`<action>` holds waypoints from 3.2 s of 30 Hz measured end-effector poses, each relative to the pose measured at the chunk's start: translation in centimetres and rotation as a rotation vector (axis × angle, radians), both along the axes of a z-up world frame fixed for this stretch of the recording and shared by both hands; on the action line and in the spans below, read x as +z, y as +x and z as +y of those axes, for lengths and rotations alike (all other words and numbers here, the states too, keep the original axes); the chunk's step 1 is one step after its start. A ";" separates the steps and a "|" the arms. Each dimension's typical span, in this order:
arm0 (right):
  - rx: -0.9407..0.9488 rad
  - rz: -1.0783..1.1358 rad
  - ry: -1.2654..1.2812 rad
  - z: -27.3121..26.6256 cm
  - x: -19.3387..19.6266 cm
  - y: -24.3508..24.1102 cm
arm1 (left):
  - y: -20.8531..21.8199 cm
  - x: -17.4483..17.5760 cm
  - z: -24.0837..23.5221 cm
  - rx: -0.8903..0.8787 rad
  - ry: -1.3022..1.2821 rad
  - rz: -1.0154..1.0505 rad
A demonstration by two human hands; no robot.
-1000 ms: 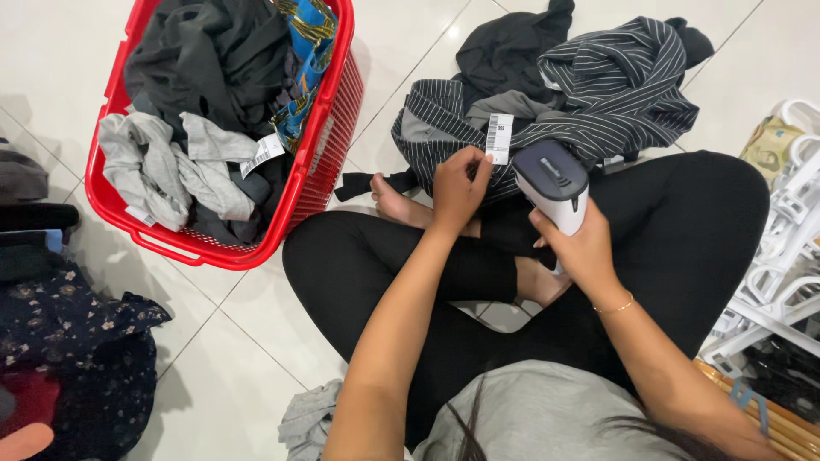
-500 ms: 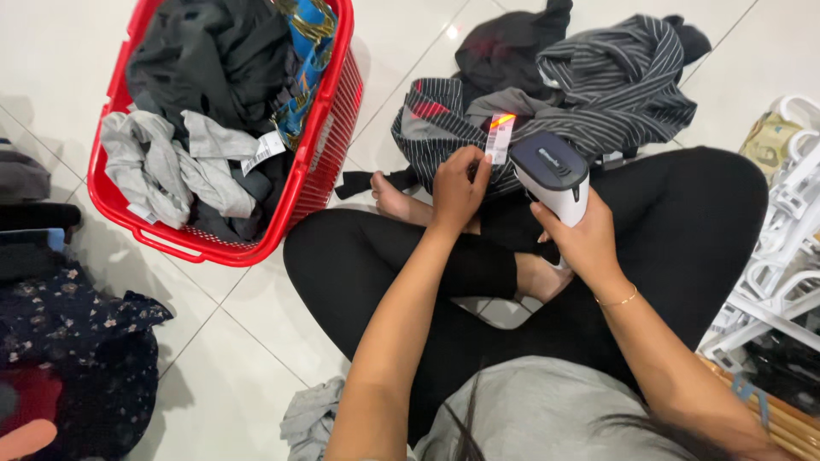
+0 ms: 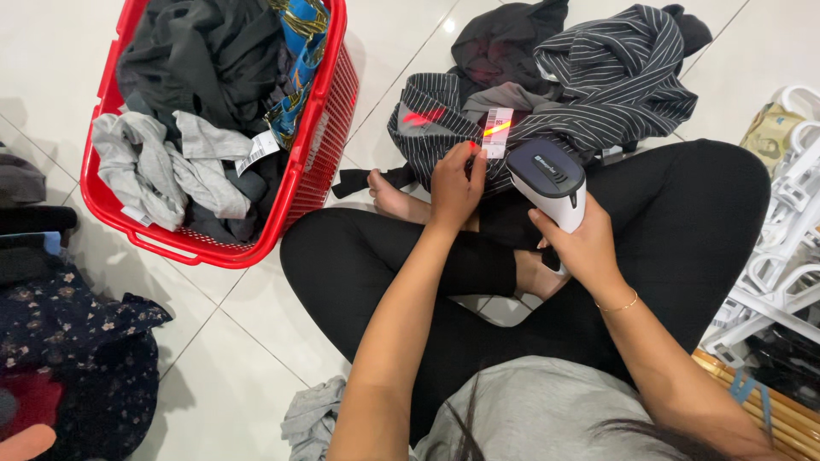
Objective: The person sits on the floor and uses a handheld barcode scanner to scan tags on various clothing items. After scanning, the person places the clothes into a red laundry basket.
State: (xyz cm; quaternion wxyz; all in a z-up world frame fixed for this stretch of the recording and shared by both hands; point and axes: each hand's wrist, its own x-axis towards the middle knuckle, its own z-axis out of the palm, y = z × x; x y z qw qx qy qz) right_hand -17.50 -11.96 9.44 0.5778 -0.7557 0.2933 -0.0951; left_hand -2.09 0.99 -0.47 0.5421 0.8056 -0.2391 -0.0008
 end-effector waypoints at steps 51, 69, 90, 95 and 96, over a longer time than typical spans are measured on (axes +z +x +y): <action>-0.203 -0.544 0.458 -4.7 -6.9 -2.2 | -0.5 2.8 -2.9 0.130 0.090 -0.583; -0.292 -0.624 0.600 -5.8 -6.2 -1.9 | 1.3 1.4 -9.3 0.119 0.613 -0.446; -0.334 -0.405 0.621 -4.6 -3.4 -2.0 | 7.2 8.7 19.9 0.544 -0.281 0.269; -0.334 -0.372 0.629 -4.6 -3.7 -1.8 | 9.2 10.3 23.2 0.648 -0.339 0.335; -0.327 -0.374 0.630 -4.6 -3.5 -1.7 | 9.6 10.2 24.0 0.672 -0.353 0.346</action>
